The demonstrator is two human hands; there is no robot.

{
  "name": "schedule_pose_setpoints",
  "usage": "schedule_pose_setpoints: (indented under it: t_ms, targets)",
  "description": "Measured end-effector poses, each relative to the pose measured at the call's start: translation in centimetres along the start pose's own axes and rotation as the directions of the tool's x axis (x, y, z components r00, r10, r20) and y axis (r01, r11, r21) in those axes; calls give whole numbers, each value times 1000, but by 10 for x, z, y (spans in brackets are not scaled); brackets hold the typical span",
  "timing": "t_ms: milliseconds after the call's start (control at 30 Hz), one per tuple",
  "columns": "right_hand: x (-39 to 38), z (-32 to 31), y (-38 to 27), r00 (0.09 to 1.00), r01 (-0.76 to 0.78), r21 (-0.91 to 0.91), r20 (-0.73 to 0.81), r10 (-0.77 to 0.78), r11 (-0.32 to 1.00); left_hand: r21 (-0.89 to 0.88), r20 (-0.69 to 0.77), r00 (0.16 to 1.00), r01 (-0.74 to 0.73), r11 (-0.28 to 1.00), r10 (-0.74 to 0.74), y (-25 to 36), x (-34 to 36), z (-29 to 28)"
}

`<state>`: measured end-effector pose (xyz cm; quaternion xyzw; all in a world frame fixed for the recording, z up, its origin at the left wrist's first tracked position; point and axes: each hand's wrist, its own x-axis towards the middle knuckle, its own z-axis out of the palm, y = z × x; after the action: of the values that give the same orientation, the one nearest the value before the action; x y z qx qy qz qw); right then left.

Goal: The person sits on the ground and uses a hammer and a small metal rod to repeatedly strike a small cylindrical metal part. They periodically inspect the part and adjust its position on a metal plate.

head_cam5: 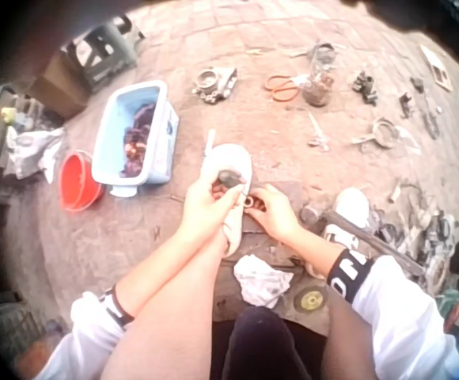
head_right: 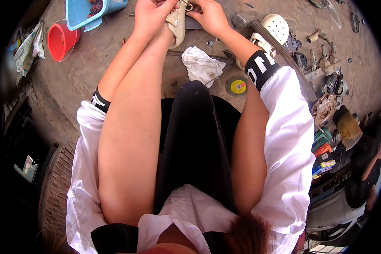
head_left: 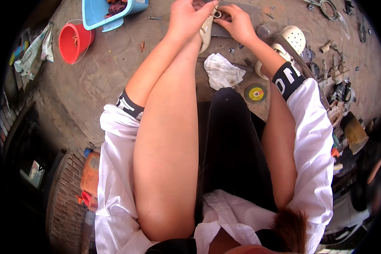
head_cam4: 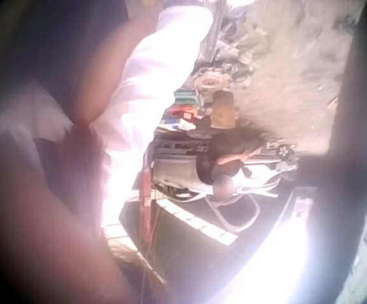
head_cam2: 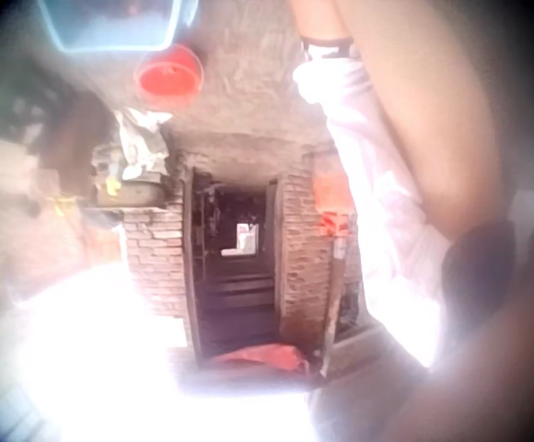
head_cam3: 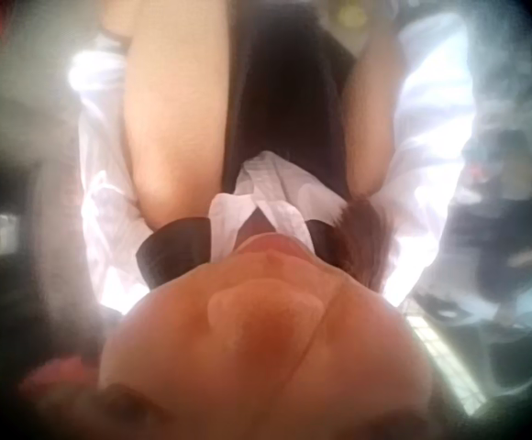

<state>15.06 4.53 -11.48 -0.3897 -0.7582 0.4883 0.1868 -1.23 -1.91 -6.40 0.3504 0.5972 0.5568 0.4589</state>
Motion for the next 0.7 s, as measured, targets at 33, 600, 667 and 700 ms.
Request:
schedule_pose_setpoints:
  t_ms: [33,600,667,700]
  targets:
    - [0,1,0,1000,11,-2,-8,-11,1000,2,11,1000,18,1000,-18,2,0,0]
    - [0,5,27,995,100,-99,-5,-101,990,214,-11,1000,-13,977,15,19,-7,-2]
    - [-1,4,23,995,95,-106,11,-95,990,264,-3,998,-66,962,69,18,-10,-4]
    - [0,4,21,996,91,-107,17,-89,990,257,-1,998,-65,964,67,16,-11,-5]
